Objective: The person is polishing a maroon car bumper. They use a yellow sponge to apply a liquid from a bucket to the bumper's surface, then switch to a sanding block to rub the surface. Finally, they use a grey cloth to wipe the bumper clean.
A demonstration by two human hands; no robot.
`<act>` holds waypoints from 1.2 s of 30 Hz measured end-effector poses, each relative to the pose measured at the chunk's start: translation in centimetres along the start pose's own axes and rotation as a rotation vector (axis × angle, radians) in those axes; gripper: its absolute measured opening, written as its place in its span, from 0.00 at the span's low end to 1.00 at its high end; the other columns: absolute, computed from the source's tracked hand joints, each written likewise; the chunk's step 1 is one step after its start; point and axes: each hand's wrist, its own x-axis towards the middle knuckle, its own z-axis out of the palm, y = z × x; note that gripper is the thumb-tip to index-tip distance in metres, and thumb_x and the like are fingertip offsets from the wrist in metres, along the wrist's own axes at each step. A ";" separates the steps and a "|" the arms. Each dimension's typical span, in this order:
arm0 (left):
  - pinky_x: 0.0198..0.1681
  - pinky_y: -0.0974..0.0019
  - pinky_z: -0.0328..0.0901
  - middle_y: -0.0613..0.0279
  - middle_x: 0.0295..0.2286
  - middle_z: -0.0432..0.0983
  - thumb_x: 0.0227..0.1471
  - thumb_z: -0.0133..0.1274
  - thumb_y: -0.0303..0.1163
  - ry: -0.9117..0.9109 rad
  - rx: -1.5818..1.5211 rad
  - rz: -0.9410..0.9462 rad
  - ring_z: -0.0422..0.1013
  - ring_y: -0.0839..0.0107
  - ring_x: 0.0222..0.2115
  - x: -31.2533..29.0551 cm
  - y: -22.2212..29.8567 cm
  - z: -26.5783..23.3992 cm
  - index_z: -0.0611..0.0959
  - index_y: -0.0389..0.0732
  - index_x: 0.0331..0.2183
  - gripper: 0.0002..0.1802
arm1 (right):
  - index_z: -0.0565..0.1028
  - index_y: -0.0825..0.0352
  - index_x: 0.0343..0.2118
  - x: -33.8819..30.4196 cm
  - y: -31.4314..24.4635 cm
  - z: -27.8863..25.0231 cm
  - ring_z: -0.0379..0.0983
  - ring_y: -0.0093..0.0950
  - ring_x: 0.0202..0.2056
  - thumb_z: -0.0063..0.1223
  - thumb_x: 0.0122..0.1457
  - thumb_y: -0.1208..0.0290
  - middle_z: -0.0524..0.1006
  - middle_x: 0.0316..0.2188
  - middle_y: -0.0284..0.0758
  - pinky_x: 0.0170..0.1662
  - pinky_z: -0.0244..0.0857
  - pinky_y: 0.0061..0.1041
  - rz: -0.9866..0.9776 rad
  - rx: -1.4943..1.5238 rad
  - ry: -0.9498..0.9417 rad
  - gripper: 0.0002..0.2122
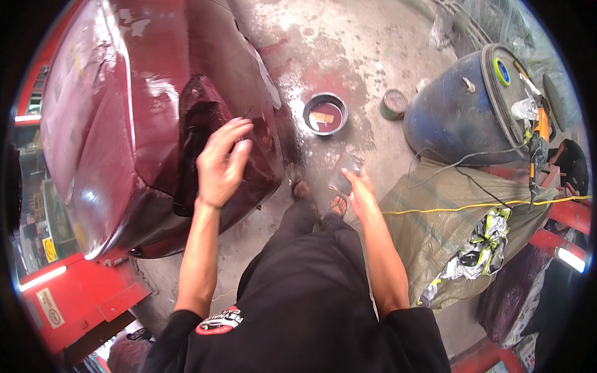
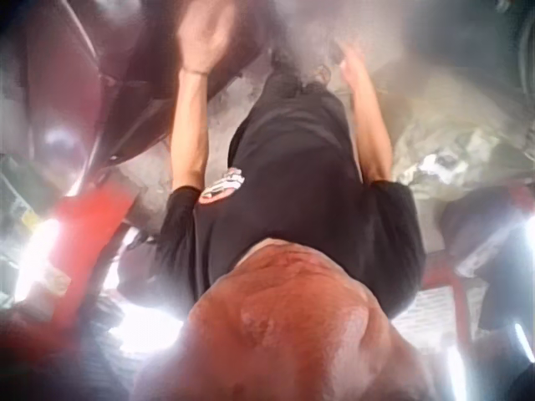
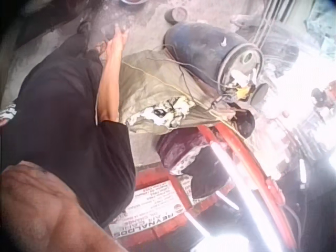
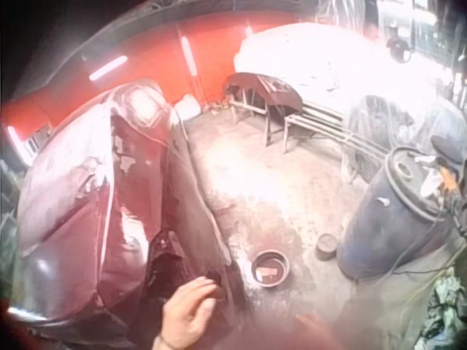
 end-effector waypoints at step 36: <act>0.56 0.48 0.70 0.47 0.45 0.83 0.55 0.54 0.31 -1.054 0.479 -0.175 0.79 0.49 0.49 -8.9 -41.0 60.4 0.84 0.45 0.54 0.23 | 0.75 0.68 0.51 17.9 25.6 -14.5 0.79 0.24 0.46 0.69 0.61 0.77 0.81 0.45 0.36 0.53 0.73 0.26 0.322 0.489 0.504 0.18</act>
